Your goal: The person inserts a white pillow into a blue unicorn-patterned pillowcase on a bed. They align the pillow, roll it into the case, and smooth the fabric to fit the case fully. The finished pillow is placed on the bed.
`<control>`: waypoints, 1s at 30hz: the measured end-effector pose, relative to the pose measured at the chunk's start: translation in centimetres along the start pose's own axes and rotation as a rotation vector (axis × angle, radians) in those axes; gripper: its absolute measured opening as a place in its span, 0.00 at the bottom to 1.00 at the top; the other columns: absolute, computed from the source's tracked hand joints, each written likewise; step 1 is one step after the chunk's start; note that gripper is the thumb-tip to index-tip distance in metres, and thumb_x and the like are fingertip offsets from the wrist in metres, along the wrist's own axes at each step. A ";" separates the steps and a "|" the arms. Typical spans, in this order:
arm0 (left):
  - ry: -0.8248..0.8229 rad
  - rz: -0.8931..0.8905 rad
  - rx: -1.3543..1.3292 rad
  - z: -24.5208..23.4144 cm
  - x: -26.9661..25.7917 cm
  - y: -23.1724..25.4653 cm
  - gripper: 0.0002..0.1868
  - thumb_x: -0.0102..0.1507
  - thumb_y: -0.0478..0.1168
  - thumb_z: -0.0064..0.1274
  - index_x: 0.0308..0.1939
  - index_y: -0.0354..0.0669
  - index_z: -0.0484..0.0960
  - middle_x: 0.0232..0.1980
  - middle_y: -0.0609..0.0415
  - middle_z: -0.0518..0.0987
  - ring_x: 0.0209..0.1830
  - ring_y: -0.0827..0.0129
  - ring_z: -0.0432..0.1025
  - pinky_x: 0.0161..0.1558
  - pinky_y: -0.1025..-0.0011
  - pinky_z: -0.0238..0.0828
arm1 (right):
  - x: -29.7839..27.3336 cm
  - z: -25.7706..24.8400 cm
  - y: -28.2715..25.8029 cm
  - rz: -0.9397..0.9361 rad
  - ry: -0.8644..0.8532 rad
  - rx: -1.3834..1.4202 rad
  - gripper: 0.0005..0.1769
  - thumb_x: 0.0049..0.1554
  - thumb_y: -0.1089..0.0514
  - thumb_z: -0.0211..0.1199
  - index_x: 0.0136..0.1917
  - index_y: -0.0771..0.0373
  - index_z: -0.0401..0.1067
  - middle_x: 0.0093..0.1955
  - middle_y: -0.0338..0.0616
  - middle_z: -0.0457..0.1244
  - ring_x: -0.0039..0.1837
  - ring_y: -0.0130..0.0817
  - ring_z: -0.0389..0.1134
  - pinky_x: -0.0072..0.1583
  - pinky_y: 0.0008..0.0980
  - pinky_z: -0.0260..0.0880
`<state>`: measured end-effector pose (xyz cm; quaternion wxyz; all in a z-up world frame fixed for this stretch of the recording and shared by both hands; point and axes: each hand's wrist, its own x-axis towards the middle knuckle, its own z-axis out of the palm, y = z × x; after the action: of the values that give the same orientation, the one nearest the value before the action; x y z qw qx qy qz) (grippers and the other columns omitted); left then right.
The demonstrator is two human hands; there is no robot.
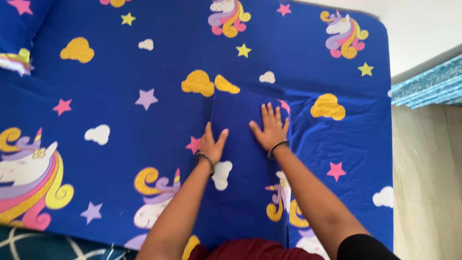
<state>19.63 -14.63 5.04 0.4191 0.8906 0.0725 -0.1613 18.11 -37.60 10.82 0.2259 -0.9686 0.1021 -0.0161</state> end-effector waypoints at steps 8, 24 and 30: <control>0.214 -0.153 0.424 2.7 1.7 3.9 0.45 0.64 0.74 0.33 0.81 0.68 0.44 0.79 0.38 0.54 0.77 0.44 0.52 0.67 0.37 0.51 | 0.5 4.4 -3.2 -0.012 -0.040 -0.280 0.53 0.58 0.25 0.45 0.82 0.60 0.42 0.85 0.47 0.38 0.85 0.49 0.32 0.76 0.66 0.24; -0.070 0.352 0.741 3.1 9.0 13.4 0.39 0.66 0.58 0.33 0.79 0.49 0.52 0.84 0.58 0.46 0.84 0.61 0.35 0.74 0.34 0.21 | 8.8 2.2 5.8 0.407 -0.132 0.038 0.53 0.58 0.22 0.41 0.83 0.58 0.44 0.86 0.47 0.38 0.86 0.46 0.32 0.78 0.60 0.33; -0.027 0.303 0.664 3.4 9.5 8.6 0.43 0.69 0.65 0.28 0.80 0.42 0.51 0.83 0.51 0.50 0.84 0.60 0.38 0.77 0.43 0.22 | 7.4 5.1 2.9 0.424 -0.161 -0.119 0.57 0.57 0.19 0.38 0.83 0.60 0.39 0.86 0.48 0.34 0.86 0.45 0.30 0.78 0.58 0.30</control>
<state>30.05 -22.79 5.95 0.1274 0.9764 -0.1223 -0.1239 25.24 -39.40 4.84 0.1740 -0.9354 0.2855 0.1150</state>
